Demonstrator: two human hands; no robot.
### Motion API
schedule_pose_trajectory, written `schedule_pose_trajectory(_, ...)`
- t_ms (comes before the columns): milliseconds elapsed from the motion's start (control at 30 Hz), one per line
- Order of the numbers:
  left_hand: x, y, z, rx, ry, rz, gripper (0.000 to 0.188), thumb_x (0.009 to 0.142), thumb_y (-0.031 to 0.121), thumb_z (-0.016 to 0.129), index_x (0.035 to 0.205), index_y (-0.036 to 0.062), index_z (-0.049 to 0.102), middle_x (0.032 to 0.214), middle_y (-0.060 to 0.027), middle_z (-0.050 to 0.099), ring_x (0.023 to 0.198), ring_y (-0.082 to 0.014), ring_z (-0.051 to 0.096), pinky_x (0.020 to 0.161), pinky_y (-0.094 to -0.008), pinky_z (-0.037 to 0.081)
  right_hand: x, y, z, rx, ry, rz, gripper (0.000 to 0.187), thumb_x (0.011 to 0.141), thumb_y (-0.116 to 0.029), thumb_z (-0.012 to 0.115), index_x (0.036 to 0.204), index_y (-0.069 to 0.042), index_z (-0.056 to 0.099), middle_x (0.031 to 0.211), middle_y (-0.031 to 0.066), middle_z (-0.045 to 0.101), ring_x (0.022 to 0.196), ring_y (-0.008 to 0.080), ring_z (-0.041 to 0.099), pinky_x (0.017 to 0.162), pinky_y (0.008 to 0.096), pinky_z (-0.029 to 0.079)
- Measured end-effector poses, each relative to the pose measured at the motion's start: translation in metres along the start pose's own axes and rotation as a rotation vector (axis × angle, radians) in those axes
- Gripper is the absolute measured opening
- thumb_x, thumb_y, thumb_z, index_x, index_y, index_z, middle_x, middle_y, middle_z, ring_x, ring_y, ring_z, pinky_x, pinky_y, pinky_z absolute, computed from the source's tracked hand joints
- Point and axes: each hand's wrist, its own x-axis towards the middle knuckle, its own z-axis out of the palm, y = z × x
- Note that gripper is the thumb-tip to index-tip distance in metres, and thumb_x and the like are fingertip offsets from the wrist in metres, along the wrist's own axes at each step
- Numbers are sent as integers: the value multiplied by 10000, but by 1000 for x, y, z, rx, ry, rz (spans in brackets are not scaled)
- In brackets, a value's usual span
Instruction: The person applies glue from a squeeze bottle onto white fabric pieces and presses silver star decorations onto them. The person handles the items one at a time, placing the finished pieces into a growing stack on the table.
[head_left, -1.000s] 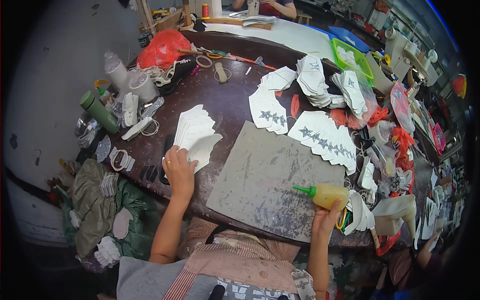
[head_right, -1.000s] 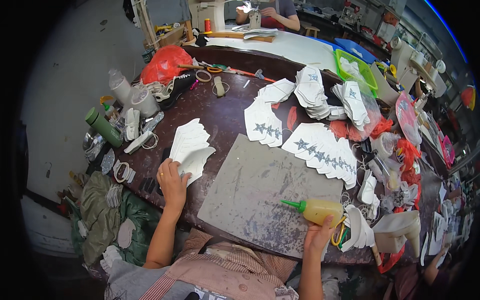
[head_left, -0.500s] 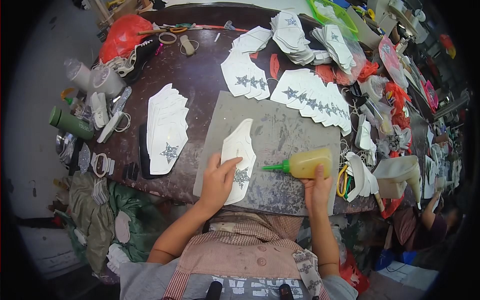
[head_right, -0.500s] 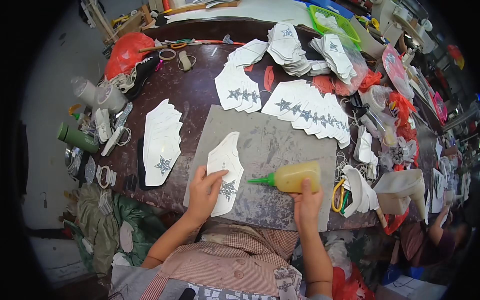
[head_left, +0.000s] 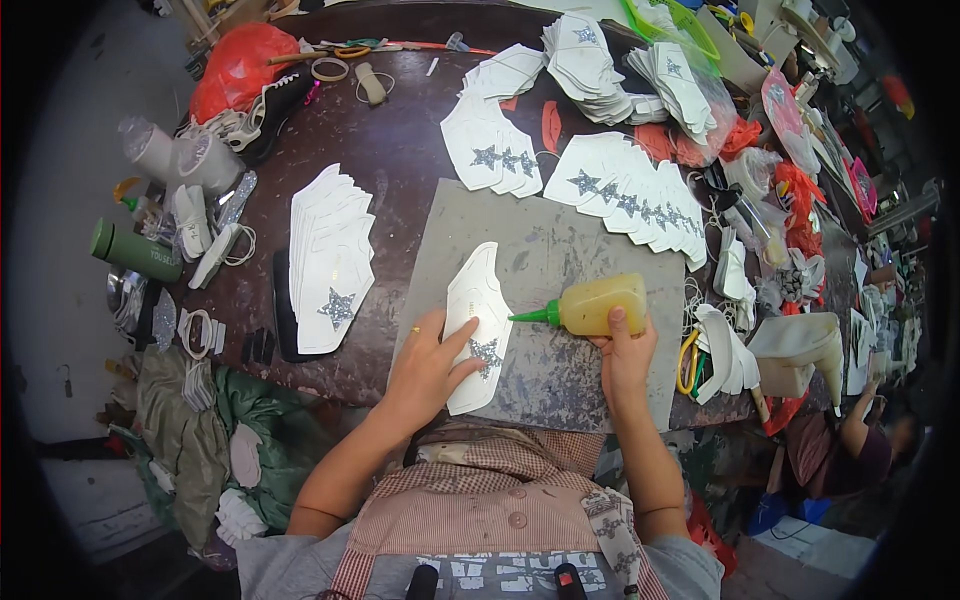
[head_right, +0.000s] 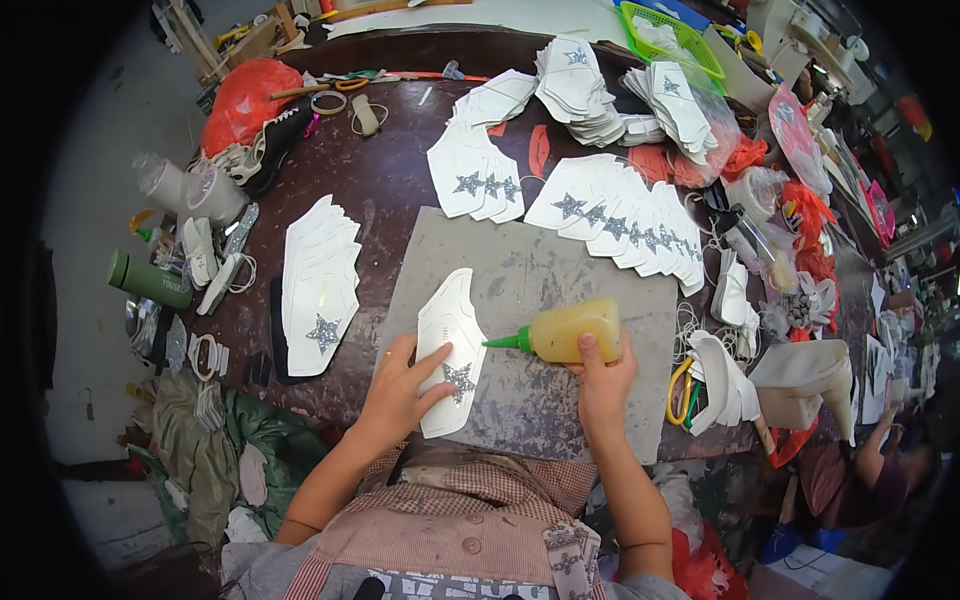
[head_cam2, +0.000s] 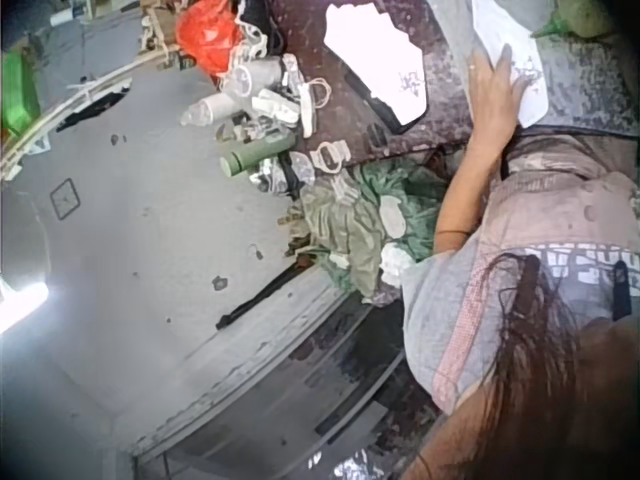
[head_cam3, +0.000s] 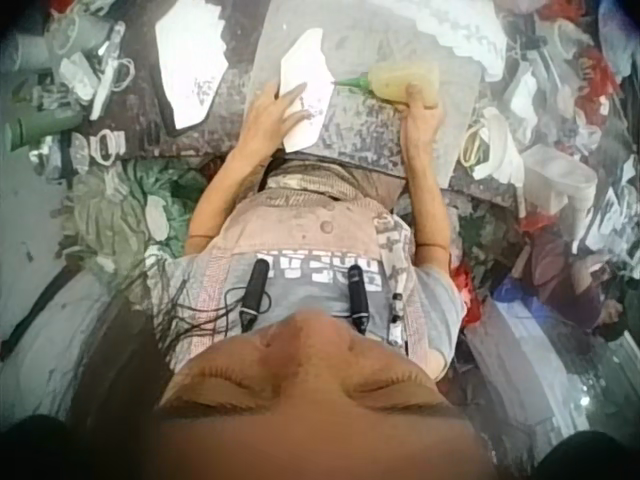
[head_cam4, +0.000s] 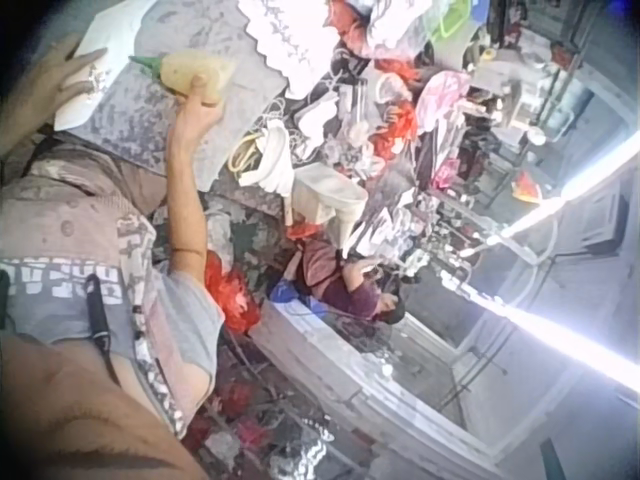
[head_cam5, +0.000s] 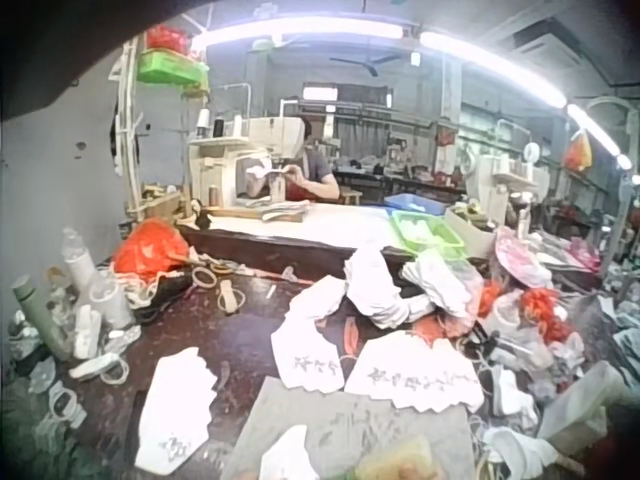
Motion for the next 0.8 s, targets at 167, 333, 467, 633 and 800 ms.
schedule_pose_trajectory(167,1,6,-3,65,-13,-11,540,764,202,796,1263,72,637,1136,-166,525,1056,-366,535,884,-426,467,-27,-2,-5,-129,-78,45,448,901,-292,730,1183,15,567,1020,65,636,851,135,644,672,254,551)
schedule_pose_trajectory(333,1,9,-4,82,0,-33,500,762,207,796,1220,73,650,1127,-156,525,1036,-354,542,853,-432,480,-35,-7,-2,-108,-55,73,471,884,-314,747,1182,8,579,990,49,635,872,130,626,714,267,542)
schedule_pose_trajectory(467,3,17,-6,48,-11,-70,454,778,200,778,1179,46,629,1054,-156,513,956,-353,552,822,-424,479,-53,-1,-11,-197,-72,15,465,882,-308,752,1177,7,580,986,46,634,880,137,619,740,292,543)
schedule_pose_trajectory(633,1,17,-8,-303,96,-180,271,782,101,774,1016,34,656,958,-159,588,847,-325,607,743,-370,491,-88,-4,-10,37,-90,135,473,888,-309,750,1173,20,562,1015,72,642,911,177,641,754,330,557)
schedule_pose_trajectory(800,-31,12,11,-194,430,-165,89,840,82,715,877,44,644,783,-135,680,699,-342,660,592,-370,500,-76,-18,-11,214,7,59,411,946,-259,676,1176,49,529,1054,122,639,935,248,673,824,433,595)
